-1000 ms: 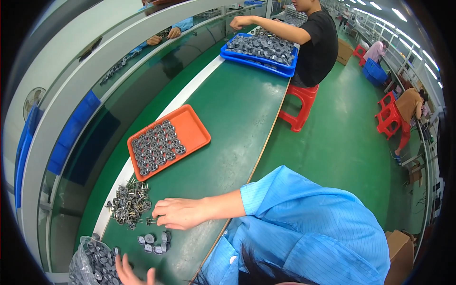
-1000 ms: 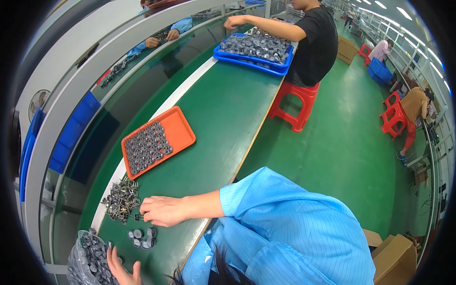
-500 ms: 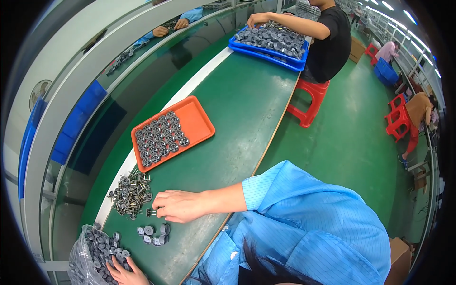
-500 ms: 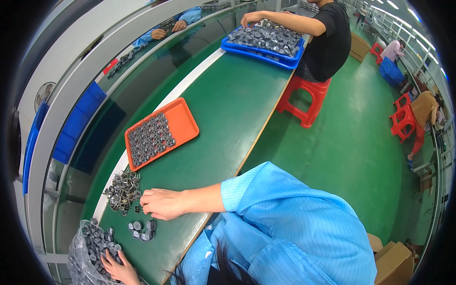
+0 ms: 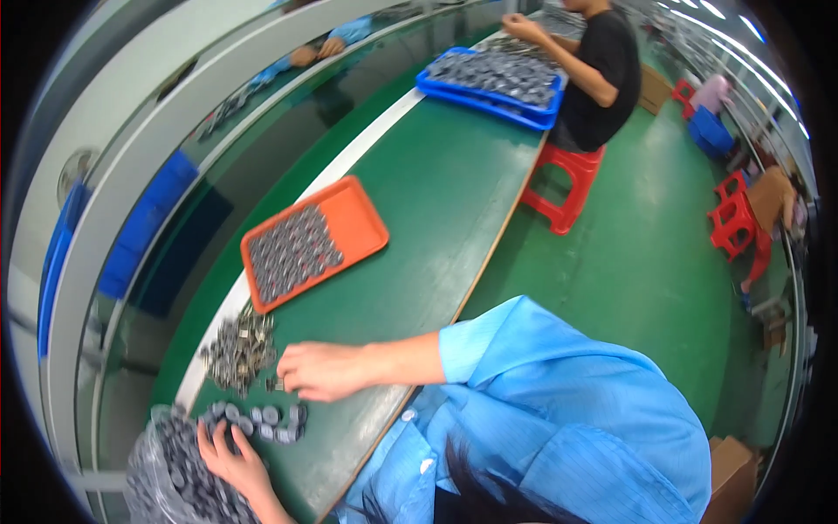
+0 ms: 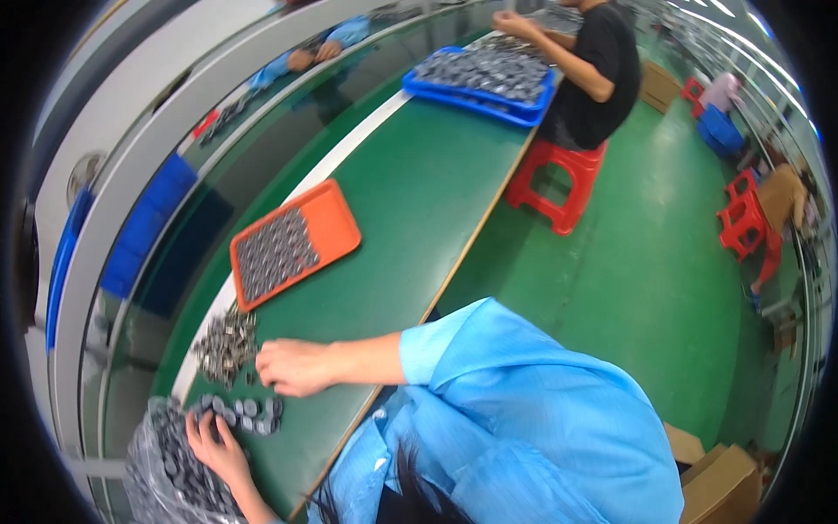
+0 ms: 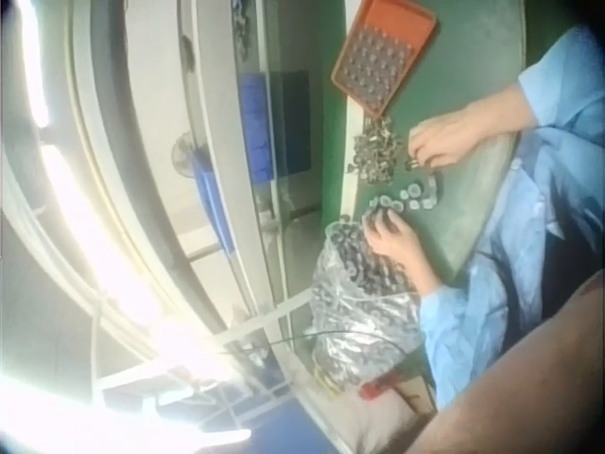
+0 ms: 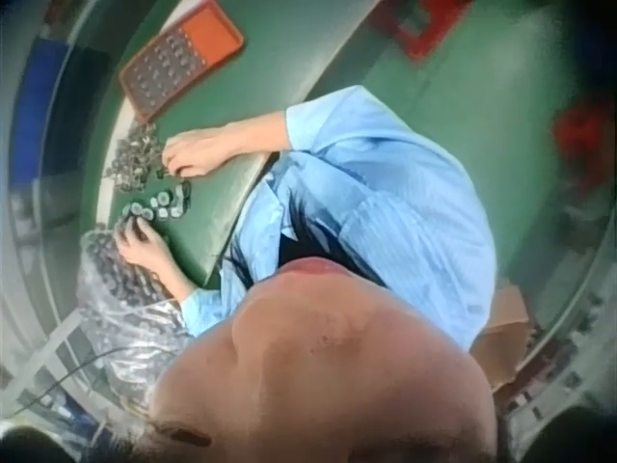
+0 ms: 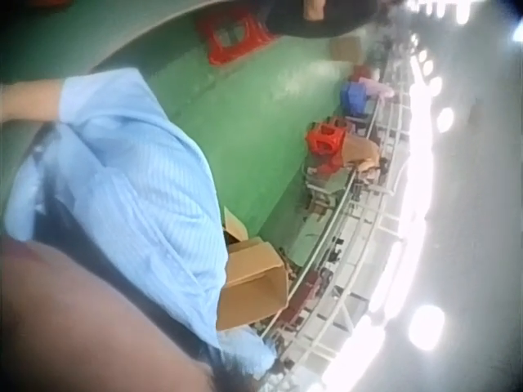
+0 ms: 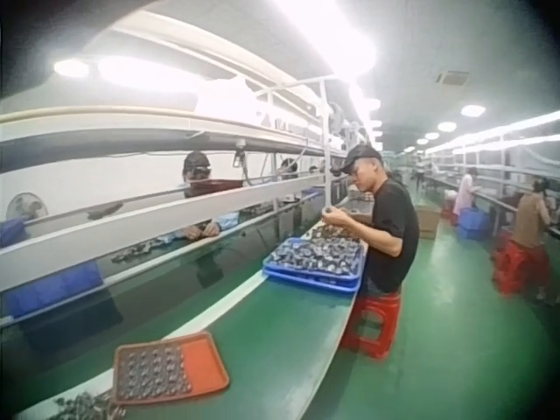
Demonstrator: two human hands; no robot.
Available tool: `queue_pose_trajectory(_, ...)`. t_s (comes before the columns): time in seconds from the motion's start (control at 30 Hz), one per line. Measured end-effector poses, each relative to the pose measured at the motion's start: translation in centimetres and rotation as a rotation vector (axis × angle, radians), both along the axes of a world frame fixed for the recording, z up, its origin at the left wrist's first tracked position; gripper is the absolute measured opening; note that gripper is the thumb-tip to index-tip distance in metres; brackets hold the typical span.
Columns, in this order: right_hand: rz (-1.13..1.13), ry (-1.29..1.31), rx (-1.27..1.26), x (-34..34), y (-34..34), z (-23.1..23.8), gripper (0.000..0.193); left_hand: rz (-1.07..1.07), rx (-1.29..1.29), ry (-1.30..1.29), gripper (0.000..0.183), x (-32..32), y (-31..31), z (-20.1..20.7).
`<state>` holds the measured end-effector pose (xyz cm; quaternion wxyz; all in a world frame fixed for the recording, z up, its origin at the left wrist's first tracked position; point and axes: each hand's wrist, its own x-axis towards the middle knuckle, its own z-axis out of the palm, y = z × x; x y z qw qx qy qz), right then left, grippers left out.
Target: The person assembles small metal terminals into grey plastic housings by hand, taking the terminals from an orange tray and inserting them into the housings.
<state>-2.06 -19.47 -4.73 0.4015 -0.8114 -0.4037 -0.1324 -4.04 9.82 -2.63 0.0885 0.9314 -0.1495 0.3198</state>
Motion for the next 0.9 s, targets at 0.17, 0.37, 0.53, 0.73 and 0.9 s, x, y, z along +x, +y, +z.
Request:
queue_pose_trajectory(0.17, -0.086, 0.027, 0.027, -0.2, -1.2, 0.8, 0.017, -0.236, -0.045, 0.22, 0.035, -2.4, -3.5, 4.7)
queue_pose_trajectory(0.37, -0.165, 0.15, -0.02, -0.1, -1.2, 2.6, 0.019, -0.401, 0.072, 0.321, 0.049, -3.8, -4.1, 2.9)
queue_pose_trajectory(0.53, -0.124, 0.058, -0.071, 1.8, 0.0, 3.9, 0.025, -0.469, -0.072, 0.298, 0.032, -1.4, -6.7, 4.4)
queue_pose_trajectory(0.73, -0.262, -0.013, -0.163, 2.4, 0.7, 3.9, 0.014, -0.496, -0.211, 0.589, 0.04, -1.3, -9.5, 6.3)
queue_pose_trajectory(0.9, -0.437, 0.426, -0.093, 2.1, -3.7, 4.3, 0.026, -0.508, -0.052, 0.373, 0.04, -2.0, -9.6, 2.5)
